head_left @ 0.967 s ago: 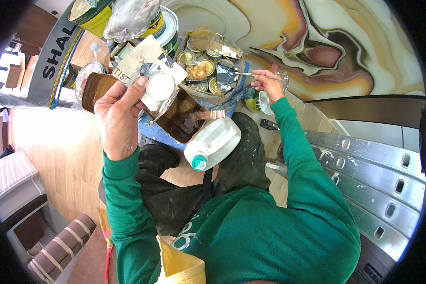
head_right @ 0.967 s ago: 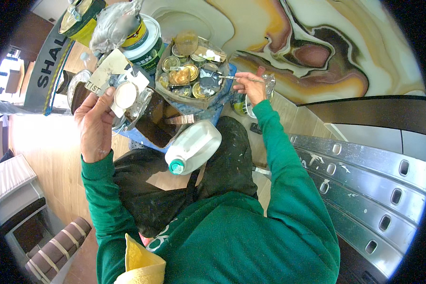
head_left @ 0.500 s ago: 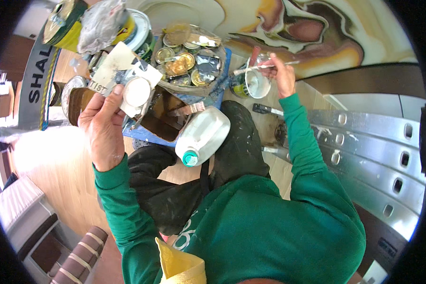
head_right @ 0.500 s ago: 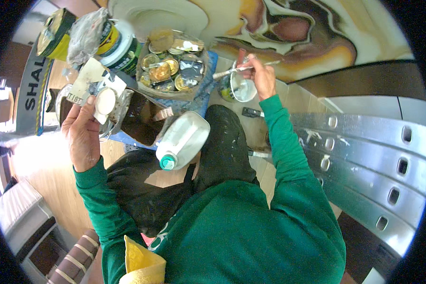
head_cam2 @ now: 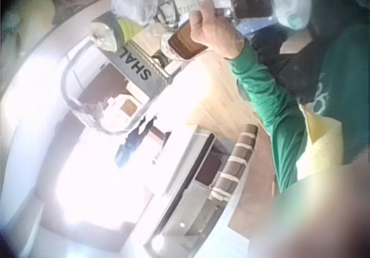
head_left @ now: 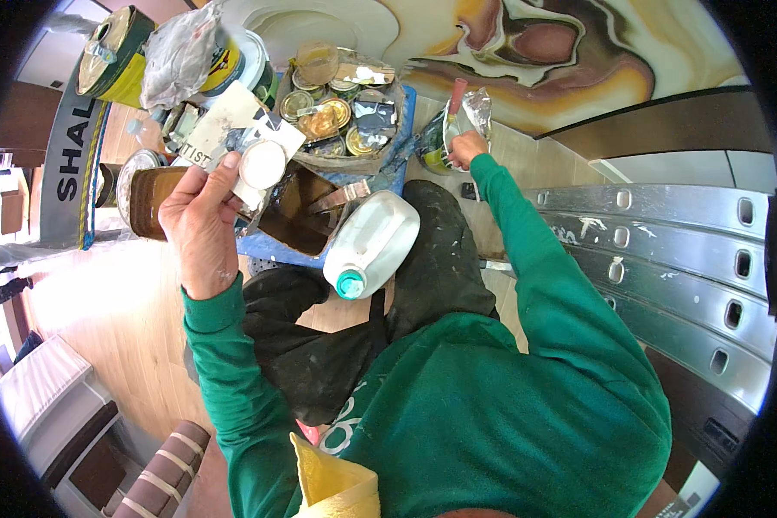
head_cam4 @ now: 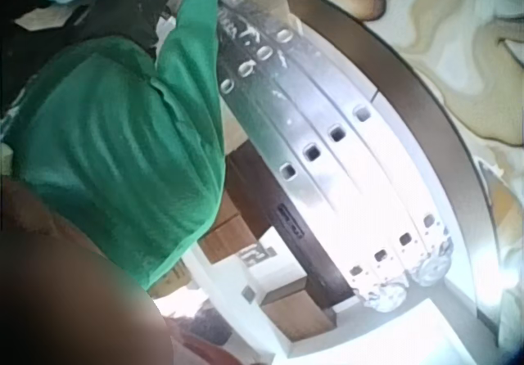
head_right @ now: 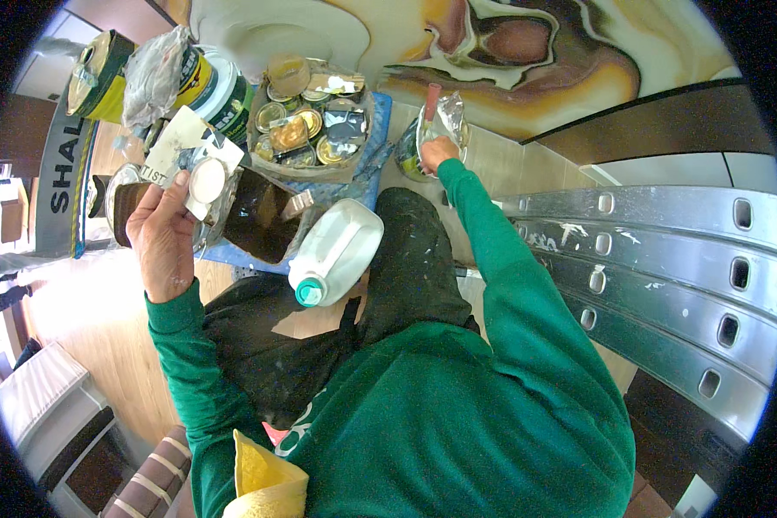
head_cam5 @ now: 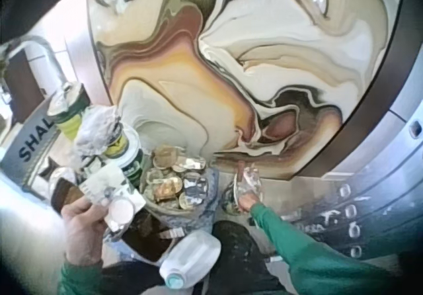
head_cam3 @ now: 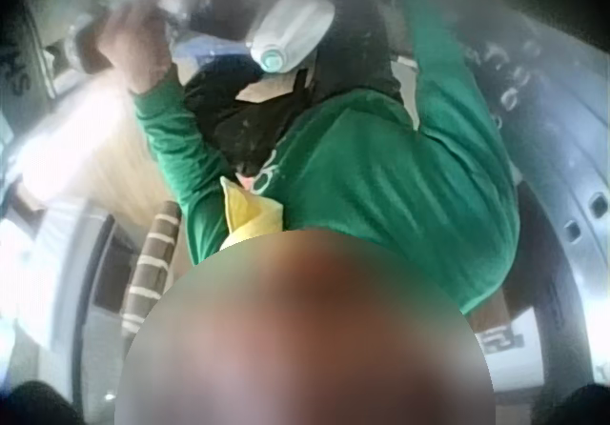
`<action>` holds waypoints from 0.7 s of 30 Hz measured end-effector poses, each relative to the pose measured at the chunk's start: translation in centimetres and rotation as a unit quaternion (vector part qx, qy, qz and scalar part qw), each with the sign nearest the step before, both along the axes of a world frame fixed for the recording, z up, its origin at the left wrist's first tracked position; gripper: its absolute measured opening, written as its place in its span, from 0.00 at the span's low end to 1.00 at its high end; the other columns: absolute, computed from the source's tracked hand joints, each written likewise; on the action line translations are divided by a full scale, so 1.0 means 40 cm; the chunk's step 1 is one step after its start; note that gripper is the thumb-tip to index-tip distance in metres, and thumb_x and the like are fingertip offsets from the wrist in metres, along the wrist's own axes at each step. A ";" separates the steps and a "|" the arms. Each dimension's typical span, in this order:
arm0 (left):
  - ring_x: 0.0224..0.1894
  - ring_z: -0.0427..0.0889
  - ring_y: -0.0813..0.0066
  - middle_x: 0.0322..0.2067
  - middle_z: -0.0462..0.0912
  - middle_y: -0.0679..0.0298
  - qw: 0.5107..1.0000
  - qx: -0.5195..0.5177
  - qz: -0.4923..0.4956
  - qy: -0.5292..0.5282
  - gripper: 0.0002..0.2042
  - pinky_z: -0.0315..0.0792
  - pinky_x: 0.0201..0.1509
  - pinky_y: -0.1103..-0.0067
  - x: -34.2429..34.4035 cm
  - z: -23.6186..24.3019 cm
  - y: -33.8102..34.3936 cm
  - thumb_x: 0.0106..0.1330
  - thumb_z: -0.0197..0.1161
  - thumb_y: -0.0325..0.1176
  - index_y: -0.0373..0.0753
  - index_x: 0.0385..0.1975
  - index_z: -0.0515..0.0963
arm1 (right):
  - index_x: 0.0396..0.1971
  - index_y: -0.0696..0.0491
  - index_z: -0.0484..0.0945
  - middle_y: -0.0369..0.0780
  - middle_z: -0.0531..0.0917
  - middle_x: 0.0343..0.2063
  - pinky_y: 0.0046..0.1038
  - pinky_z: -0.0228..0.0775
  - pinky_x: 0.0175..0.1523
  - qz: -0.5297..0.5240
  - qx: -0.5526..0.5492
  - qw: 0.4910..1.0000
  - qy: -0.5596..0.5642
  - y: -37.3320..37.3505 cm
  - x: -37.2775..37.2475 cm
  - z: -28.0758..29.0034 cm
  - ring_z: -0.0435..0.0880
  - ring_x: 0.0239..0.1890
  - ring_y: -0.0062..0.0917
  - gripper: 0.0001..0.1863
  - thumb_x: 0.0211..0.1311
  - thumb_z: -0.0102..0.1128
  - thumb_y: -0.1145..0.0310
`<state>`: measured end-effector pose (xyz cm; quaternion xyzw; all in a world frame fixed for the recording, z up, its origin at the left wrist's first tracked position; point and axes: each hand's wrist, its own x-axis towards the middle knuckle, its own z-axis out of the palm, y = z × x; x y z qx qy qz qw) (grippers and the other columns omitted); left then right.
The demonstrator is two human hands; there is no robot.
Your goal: The person mixes paint on a small card using a brush, repeatedly dipping the brush into small paint containers and blending colors on the card. The person holds the card in one hand and uses the brush with the other to stir and apply paint.
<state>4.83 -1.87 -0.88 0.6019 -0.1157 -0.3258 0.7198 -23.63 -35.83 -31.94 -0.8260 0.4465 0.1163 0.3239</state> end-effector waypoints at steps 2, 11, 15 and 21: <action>0.38 0.83 0.75 0.37 0.83 0.57 1.000 0.010 -0.003 -0.005 0.08 0.77 0.40 0.81 0.002 0.006 -0.001 0.64 0.62 0.23 0.27 0.40 0.77 | 0.21 0.59 0.79 0.45 0.82 0.17 0.33 0.66 0.17 0.049 0.028 0.998 0.021 -0.046 -0.012 -0.055 0.79 0.14 0.29 0.10 0.53 0.54 0.69; 0.24 0.75 0.88 0.27 0.83 0.69 1.000 0.006 0.007 -0.019 0.07 0.67 0.28 0.87 -0.021 0.007 -0.024 0.59 0.67 0.28 0.34 0.35 0.83 | 0.25 0.58 0.72 0.43 0.78 0.17 0.34 0.65 0.16 -0.029 0.083 0.991 0.096 -0.110 0.033 -0.055 0.75 0.12 0.27 0.05 0.52 0.52 0.71; 0.22 0.66 0.87 0.17 0.74 0.75 0.945 0.165 -0.010 -0.283 0.07 0.62 0.24 0.82 0.004 0.007 -0.003 0.56 0.68 0.29 0.35 0.21 0.80 | 0.26 0.58 0.73 0.44 0.78 0.18 0.34 0.65 0.18 0.015 -0.016 0.997 0.070 -0.142 0.068 -0.048 0.76 0.14 0.28 0.06 0.52 0.52 0.71; 0.23 0.69 0.87 0.20 0.75 0.72 0.993 0.087 0.019 -0.079 0.08 0.66 0.25 0.83 0.001 0.016 -0.007 0.58 0.67 0.30 0.32 0.22 0.80 | 0.26 0.58 0.74 0.44 0.79 0.20 0.34 0.66 0.21 -0.041 -0.009 0.996 0.073 -0.169 0.142 -0.059 0.77 0.17 0.29 0.07 0.51 0.53 0.69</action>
